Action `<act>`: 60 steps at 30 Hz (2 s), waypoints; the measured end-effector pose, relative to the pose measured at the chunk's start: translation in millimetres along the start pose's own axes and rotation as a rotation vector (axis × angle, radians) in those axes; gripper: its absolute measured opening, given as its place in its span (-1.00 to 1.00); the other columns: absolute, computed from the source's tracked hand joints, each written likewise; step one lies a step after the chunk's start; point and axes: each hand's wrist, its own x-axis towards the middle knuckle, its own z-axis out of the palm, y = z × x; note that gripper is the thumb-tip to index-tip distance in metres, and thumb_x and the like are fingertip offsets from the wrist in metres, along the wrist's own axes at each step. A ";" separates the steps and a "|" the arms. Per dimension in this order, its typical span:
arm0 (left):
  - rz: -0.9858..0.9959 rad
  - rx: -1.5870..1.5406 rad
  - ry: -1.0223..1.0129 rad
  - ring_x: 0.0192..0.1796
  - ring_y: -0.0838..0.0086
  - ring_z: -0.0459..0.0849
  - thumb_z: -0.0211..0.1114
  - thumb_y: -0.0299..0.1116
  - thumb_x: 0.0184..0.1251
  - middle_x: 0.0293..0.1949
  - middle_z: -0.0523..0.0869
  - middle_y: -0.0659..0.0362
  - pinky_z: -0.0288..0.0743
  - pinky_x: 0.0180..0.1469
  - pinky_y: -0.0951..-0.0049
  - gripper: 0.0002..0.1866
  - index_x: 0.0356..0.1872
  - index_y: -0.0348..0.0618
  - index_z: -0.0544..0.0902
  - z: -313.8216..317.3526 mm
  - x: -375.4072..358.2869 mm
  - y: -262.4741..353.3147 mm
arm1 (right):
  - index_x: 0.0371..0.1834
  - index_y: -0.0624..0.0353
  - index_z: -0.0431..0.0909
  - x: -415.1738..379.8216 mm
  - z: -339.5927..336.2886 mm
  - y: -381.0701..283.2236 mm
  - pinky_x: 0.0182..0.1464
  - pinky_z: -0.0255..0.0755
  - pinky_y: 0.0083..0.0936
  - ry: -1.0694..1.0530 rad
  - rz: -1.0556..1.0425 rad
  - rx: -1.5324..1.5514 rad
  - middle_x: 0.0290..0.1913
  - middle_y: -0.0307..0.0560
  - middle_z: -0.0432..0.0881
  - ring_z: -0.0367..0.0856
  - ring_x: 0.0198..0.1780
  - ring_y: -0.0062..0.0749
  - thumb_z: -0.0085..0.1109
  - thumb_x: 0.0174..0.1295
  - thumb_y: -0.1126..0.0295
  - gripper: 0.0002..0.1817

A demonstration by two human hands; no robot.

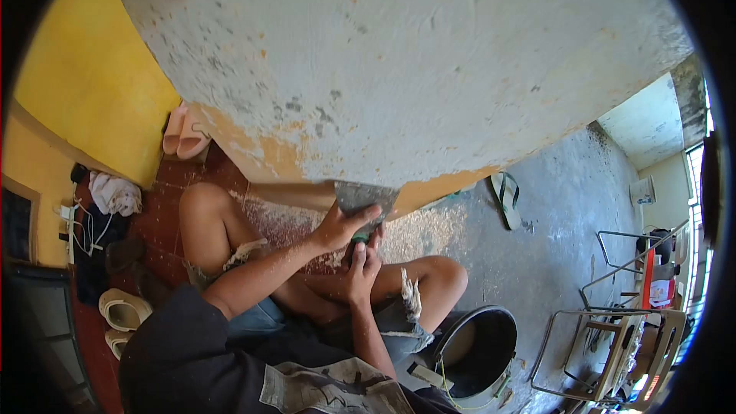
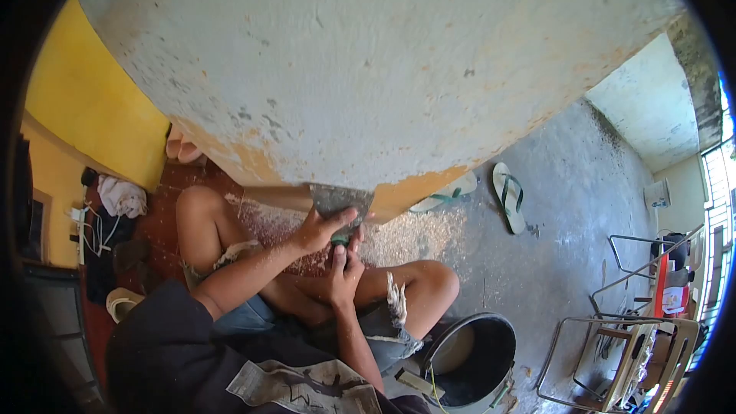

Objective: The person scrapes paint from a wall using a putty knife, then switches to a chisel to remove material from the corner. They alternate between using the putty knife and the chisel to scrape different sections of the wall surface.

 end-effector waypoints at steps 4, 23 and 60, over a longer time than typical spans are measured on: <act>0.011 -0.021 0.033 -0.41 0.44 0.70 0.19 -0.28 0.53 -0.34 0.74 0.05 0.66 -0.34 0.39 -0.66 0.10 -0.36 0.59 3.8 3.7 15.1 | -0.58 0.17 0.38 5.1 1.2 -14.6 -0.56 0.20 -0.61 -0.008 -0.007 0.022 -0.65 -0.31 0.39 0.33 -0.63 -0.63 -0.07 0.55 0.09 -0.48; -0.011 -0.013 -0.015 -0.45 0.45 0.69 0.19 -0.28 0.53 -0.39 0.73 0.06 0.63 -0.37 0.46 -0.68 0.04 -0.39 0.60 7.8 -0.5 12.7 | -0.57 0.21 0.39 -4.1 -5.9 -26.4 -0.50 0.18 -0.63 -0.013 0.090 0.068 -0.61 -0.33 0.40 0.29 -0.56 -0.68 0.00 0.53 0.17 -0.52; -0.067 0.008 -0.027 -0.50 0.51 0.66 0.18 -0.33 0.53 -0.42 0.71 0.08 0.61 -0.43 0.50 -0.73 0.05 -0.32 0.57 35.0 6.4 38.2 | -0.43 0.20 0.42 -8.5 -12.4 -62.0 -0.64 0.10 -0.69 -0.047 0.152 0.165 -0.62 -0.31 0.36 0.27 -0.67 -0.70 -0.18 0.59 0.05 -0.50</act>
